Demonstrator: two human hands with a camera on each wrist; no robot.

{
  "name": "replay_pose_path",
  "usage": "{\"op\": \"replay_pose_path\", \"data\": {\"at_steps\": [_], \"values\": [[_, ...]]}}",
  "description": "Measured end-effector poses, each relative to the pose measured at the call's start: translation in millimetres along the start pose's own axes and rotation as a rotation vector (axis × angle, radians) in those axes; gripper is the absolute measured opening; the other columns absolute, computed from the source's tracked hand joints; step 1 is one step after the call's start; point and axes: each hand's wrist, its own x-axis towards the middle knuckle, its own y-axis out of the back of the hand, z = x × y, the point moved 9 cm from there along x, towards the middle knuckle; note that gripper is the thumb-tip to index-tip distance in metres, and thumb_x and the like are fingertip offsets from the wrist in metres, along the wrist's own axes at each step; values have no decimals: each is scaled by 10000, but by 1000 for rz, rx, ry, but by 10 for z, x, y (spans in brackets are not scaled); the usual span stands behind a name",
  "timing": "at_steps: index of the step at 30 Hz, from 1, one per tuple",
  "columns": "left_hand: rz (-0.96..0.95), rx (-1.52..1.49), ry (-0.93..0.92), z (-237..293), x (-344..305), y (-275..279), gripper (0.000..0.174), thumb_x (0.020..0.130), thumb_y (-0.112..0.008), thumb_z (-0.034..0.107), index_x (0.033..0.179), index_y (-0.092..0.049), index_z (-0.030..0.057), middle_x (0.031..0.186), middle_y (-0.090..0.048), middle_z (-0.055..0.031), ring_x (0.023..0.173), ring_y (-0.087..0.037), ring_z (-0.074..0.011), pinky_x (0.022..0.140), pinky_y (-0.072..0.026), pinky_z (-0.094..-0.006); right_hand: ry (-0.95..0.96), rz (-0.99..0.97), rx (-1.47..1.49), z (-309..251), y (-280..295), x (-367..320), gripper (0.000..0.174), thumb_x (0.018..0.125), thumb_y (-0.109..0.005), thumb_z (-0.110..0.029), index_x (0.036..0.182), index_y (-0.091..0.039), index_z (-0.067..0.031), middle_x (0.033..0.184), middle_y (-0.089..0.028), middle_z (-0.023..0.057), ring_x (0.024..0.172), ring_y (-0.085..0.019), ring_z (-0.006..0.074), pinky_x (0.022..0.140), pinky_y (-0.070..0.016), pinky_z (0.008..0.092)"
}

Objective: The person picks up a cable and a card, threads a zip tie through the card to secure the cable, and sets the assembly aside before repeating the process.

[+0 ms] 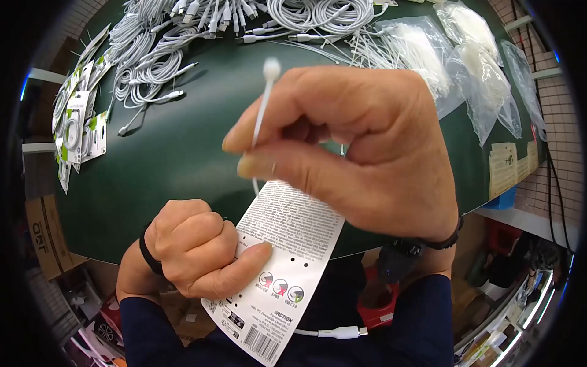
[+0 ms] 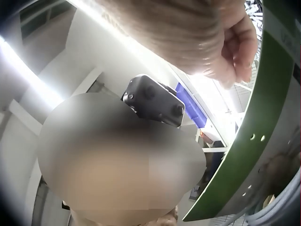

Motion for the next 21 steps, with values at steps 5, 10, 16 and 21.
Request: {"op": "replay_pose_path", "data": {"at_steps": [5, 10, 16, 21], "values": [[77, 11, -92, 36, 13, 32, 317, 707, -767, 137, 995, -763, 4, 628, -388, 63, 538, -400, -68, 440, -272, -235, 78, -267, -165, -124, -234, -9, 168, 770, -799, 113, 924, -776, 49, 842, -762, 143, 762, -724, 208, 660, -559, 270], [108, 14, -100, 71, -19, 9, 318, 699, -767, 140, 990, -764, 11, 627, -383, 59, 538, -393, -74, 438, -268, -240, 5, -363, -207, -111, -336, -25, 176, 746, -837, 101, 895, -772, 34, 852, -772, 142, 765, -748, 228, 679, -601, 300], [93, -8, -98, 62, -16, 16, 341, 674, -768, 147, 990, -767, 17, 630, -374, 58, 539, -387, -77, 440, -265, -240, 59, -365, -193, -112, -354, -40, 172, 746, -847, 98, 874, -760, 23, 834, -767, 120, 754, -750, 223, 660, -602, 300], [82, -18, -88, 55, 3, 24, 361, 655, -763, 160, 988, -771, 22, 632, -371, 59, 539, -387, -76, 440, -265, -238, 46, -367, -228, -107, -340, -46, 178, 748, -852, 92, 878, -757, 16, 828, -764, 107, 755, -751, 222, 634, -595, 289]]}}
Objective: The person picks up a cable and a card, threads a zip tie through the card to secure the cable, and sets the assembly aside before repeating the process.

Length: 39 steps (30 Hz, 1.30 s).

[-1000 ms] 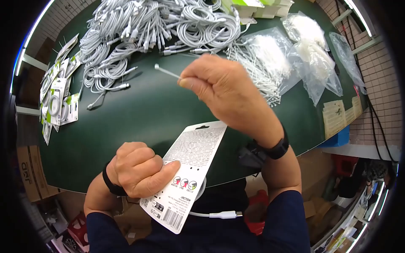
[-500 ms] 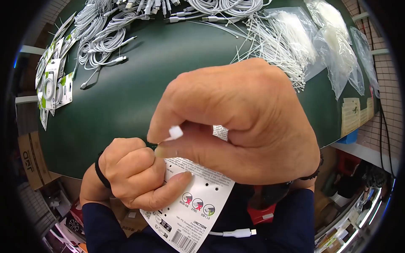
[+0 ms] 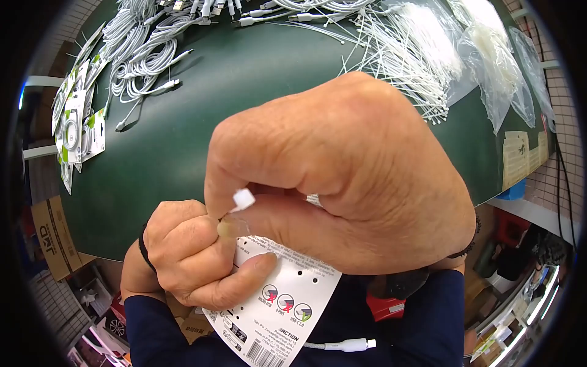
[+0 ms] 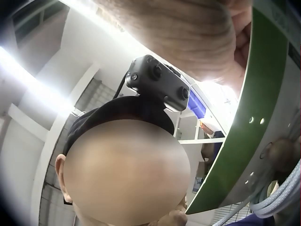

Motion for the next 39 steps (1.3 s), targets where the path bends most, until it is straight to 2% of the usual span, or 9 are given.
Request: {"op": "replay_pose_path", "data": {"at_steps": [10, 21, 25, 30, 33, 39], "values": [[24, 28, -10, -5, 3, 8, 374, 641, -758, 174, 983, -773, 25, 628, -370, 63, 538, -392, -74, 437, -274, -233, -20, -58, -22, 27, -63, 9, 185, 755, -878, 57, 891, -758, 18, 836, -766, 107, 770, -756, 215, 585, -574, 257], [-10, 27, 3, -3, 3, 9, 352, 681, -775, 193, 988, -774, 20, 622, -376, 67, 535, -403, -57, 435, -273, -225, 14, -52, 22, 73, -25, 7, 138, 822, -867, 18, 896, -751, 10, 852, -768, 105, 780, -760, 205, 636, -601, 286], [-12, 8, 24, -14, 2, 9, 347, 704, -781, 201, 996, -770, 14, 618, -385, 67, 535, -409, -56, 436, -278, -222, -42, -66, 54, 119, -58, 5, 146, 809, -871, 6, 899, -756, 9, 861, -767, 106, 785, -762, 201, 640, -601, 303], [-9, -13, 44, -45, -1, 9, 327, 738, -783, 204, 1004, -768, 14, 615, -391, 70, 536, -413, -54, 437, -281, -217, 10, -127, 69, 142, -179, -7, 167, 778, -872, 5, 907, -768, -16, 861, -762, 92, 766, -756, 196, 620, -582, 296], [-19, 28, 38, -12, -11, -27, 323, 752, -784, 207, 1010, -769, 14, 625, -433, 57, 551, -438, -54, 440, -295, -215, 35, -208, 24, 162, -266, -21, 206, 742, -882, -8, 918, -782, -48, 856, -755, 75, 747, -747, 196, 602, -565, 286], [21, 18, 78, -42, 31, -9, 349, 714, -804, 173, 1021, -772, 11, 693, -530, 22, 589, -505, -69, 451, -348, -223, -48, -197, 32, 196, -216, -4, 202, 757, -878, -25, 934, -789, -65, 863, -752, 57, 748, -741, 168, 608, -563, 272]]}}
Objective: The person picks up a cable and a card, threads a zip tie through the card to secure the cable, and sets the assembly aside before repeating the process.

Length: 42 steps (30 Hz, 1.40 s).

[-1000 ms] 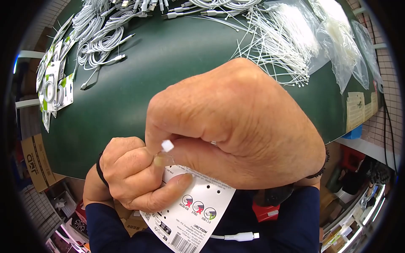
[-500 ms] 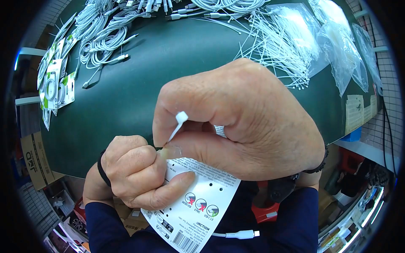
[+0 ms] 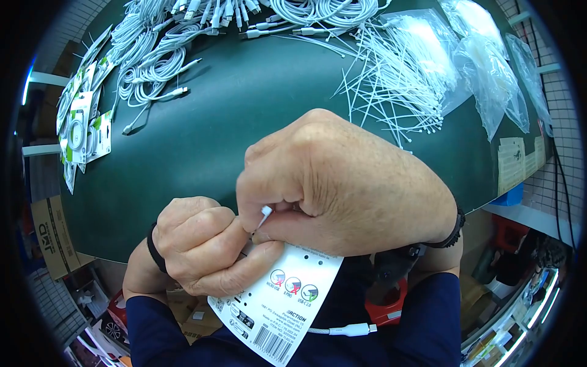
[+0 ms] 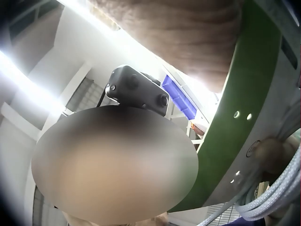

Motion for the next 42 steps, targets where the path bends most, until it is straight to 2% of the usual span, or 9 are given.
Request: {"op": "replay_pose_path", "data": {"at_steps": [7, 10, 11, 14, 15, 18, 22, 29, 42], "values": [[-26, -92, 80, -173, 17, 47, 370, 687, -827, 130, 1030, -781, -1, 804, -627, -15, 632, -580, -101, 481, -428, -250, -111, 146, 46, 32, 180, 3, 228, 860, -833, -31, 1071, -747, -31, 907, -735, 40, 773, -711, 93, 638, -544, 241], [80, -166, 294, -492, -140, 84, 369, 801, -828, 112, 1144, -748, 2, 848, -662, -35, 618, -597, -131, 485, -448, -254, 125, 819, 164, 39, 678, -229, 243, 926, -779, -24, 1153, -692, -13, 984, -722, 47, 792, -671, 71, 679, -528, 227], [84, -155, 287, -468, -233, 44, 369, 801, -828, 112, 1144, -748, 2, 848, -662, -35, 618, -597, -131, 485, -448, -254, 137, 813, 158, 50, 676, -238, 243, 926, -779, -24, 1153, -692, -13, 984, -722, 47, 792, -671, 71, 679, -528, 227], [181, -59, 866, -768, -842, -27, 312, 951, -770, 114, 1233, -682, 15, 896, -685, -40, 612, -609, -138, 491, -478, -275, 248, 995, 14, -27, 782, -454, 249, 948, -747, -1, 1183, -668, -22, 1051, -712, 57, 784, -640, 98, 710, -523, 232], [193, -44, 860, -788, -739, 14, 312, 951, -770, 114, 1233, -682, 15, 896, -685, -40, 612, -609, -138, 491, -478, -275, 265, 983, 10, -26, 749, -419, 249, 948, -747, -1, 1183, -668, -22, 1051, -712, 57, 784, -640, 98, 710, -523, 232], [749, -766, 1200, -1115, -692, -25, 254, 1031, -689, 149, 1243, -624, 26, 959, -688, -37, 648, -625, -117, 497, -486, -261, 467, 800, -351, -335, 444, -263, 172, 894, -779, 44, 1043, -733, -28, 935, -718, 74, 766, -646, 157, 670, -515, 267], [882, -831, 1236, -1231, -687, -79, 204, 1028, -683, 148, 1186, -622, 35, 1015, -680, -34, 685, -619, -75, 479, -466, -235, 458, 634, -714, -342, 18, -51, 244, 780, -838, 7, 995, -776, -91, 872, -691, 35, 753, -609, 192, 658, -465, 311], [924, -784, 1188, -1153, -617, -131, 224, 1021, -686, 143, 1195, -612, 22, 1034, -668, -33, 796, -617, -70, 574, -490, -229, 425, 658, -1078, -360, -140, 7, 292, 721, -847, -109, 1006, -784, -118, 878, -688, -23, 723, -594, 179, 628, -425, 329], [952, -768, 1142, -1259, -743, -214, 226, 1008, -690, 109, 1191, -616, -2, 1054, -676, -54, 927, -631, -119, 779, -538, -299, 442, 602, -996, -219, -251, 80, 187, 765, -811, -48, 935, -739, -74, 898, -691, 27, 730, -616, 204, 635, -461, 352]]}}
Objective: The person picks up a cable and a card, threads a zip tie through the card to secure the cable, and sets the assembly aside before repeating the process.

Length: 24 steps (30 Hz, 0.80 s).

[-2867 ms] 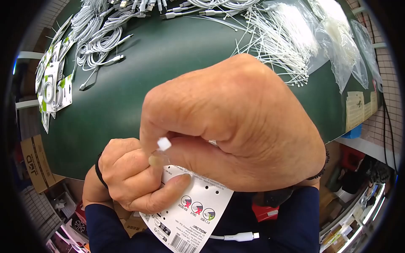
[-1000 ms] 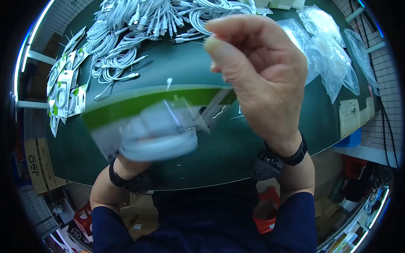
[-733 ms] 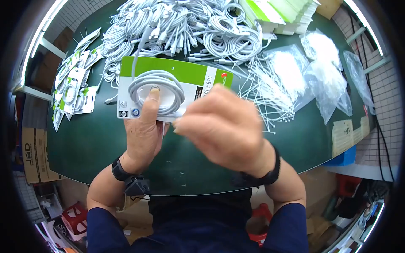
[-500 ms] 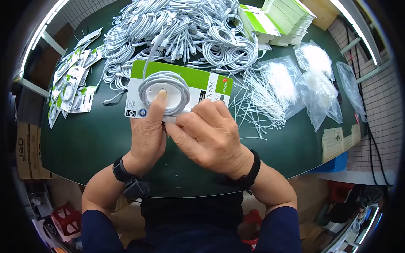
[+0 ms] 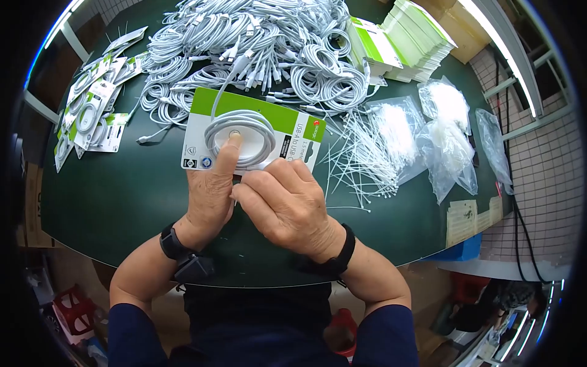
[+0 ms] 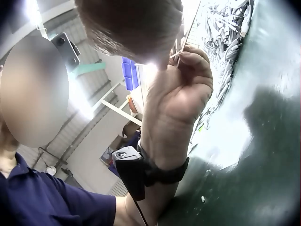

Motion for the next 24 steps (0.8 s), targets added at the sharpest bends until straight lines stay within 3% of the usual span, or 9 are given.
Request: {"op": "replay_pose_path", "data": {"at_steps": [12, 19, 24], "values": [[-42, 2, 41, -1, -77, 12, 235, 1010, -708, 100, 1211, -654, -8, 1079, -704, -38, 932, -658, -105, 785, -549, -276, -101, 4, -86, 115, -34, 42, 264, 717, -871, -1, 931, -725, -54, 975, -714, 45, 736, -631, 211, 594, -508, 326], [-36, 6, 9, 41, -91, 42, 235, 994, -733, 89, 1197, -678, -17, 1072, -730, -58, 945, -678, -110, 784, -561, -279, -283, 7, 157, 256, -124, -16, 226, 769, -877, 21, 942, -748, -45, 956, -736, 89, 748, -724, 240, 615, -572, 325], [-40, 53, -13, 86, -78, 46, 234, 994, -731, 82, 1197, -682, -23, 1072, -742, -73, 934, -686, -115, 786, -563, -281, -364, 44, 175, 276, -114, -45, 212, 785, -869, 44, 938, -751, -43, 935, -736, 91, 751, -742, 236, 625, -591, 320]]}}
